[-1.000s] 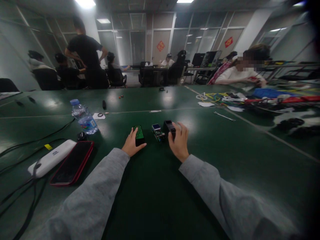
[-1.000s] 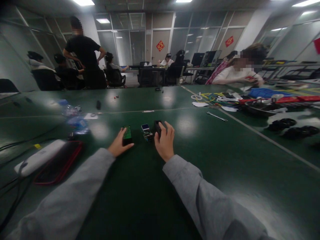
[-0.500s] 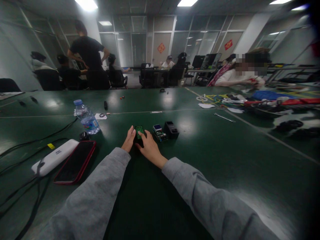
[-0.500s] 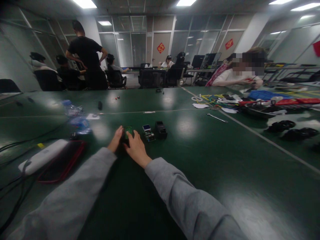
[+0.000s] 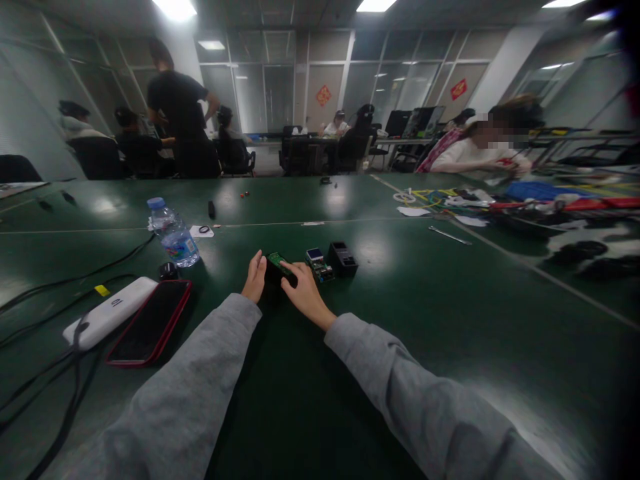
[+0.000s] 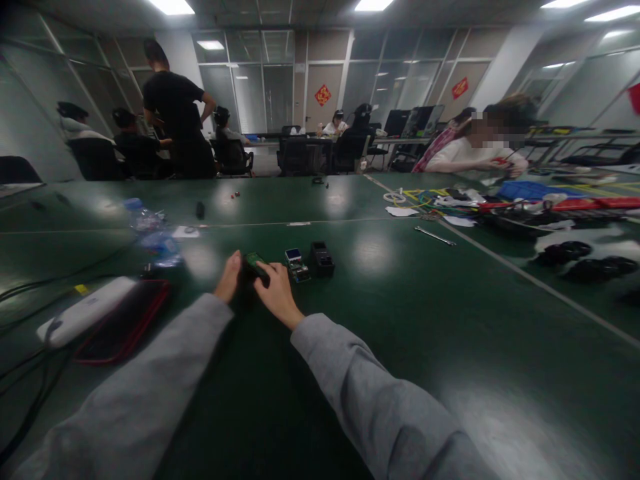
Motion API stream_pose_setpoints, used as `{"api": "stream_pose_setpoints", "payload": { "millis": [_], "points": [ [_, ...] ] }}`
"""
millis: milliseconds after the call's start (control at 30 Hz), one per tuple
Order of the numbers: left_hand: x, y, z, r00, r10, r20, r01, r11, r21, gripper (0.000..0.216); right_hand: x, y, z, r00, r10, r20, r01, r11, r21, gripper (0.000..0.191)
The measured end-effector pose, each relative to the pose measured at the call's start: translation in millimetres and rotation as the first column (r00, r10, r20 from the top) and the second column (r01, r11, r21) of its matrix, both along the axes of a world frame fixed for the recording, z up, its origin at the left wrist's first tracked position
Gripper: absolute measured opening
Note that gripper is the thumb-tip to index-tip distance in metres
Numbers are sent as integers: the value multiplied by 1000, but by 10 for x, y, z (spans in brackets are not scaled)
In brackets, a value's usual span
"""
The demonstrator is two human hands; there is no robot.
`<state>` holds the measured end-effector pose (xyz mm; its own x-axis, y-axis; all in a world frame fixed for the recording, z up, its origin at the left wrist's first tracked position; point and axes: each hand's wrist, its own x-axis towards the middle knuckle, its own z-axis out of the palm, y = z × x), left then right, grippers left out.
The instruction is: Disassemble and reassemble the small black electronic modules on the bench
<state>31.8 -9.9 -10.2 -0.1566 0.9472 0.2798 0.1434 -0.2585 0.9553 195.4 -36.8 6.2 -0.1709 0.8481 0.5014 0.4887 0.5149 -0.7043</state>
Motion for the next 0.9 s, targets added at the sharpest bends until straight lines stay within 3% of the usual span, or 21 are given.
{"api": "stream_pose_setpoints", "payload": {
  "millis": [167,367,567,767,900],
  "points": [
    [10,-4,0,999,27,-33,-28,999,-31,56,-11,-23,-2,996,-22,86,14,996,92,39],
    [-27,26,-44,995,84,-59,-84,996,1,57,6,-2,13,998,68,0,-68,997,-28,32],
    [-83,74,-78,983,168,-70,-167,986,13,56,14,16,9,998,-50,46,53,997,-56,30],
    [-94,91,-93,979,192,-74,-188,981,55,56,-26,-87,46,990,41,134,-52,996,74,56],
    [-93,88,-96,976,203,-78,-197,978,72,56,-20,-73,54,996,8,83,-13,998,58,37]
  ]
}}
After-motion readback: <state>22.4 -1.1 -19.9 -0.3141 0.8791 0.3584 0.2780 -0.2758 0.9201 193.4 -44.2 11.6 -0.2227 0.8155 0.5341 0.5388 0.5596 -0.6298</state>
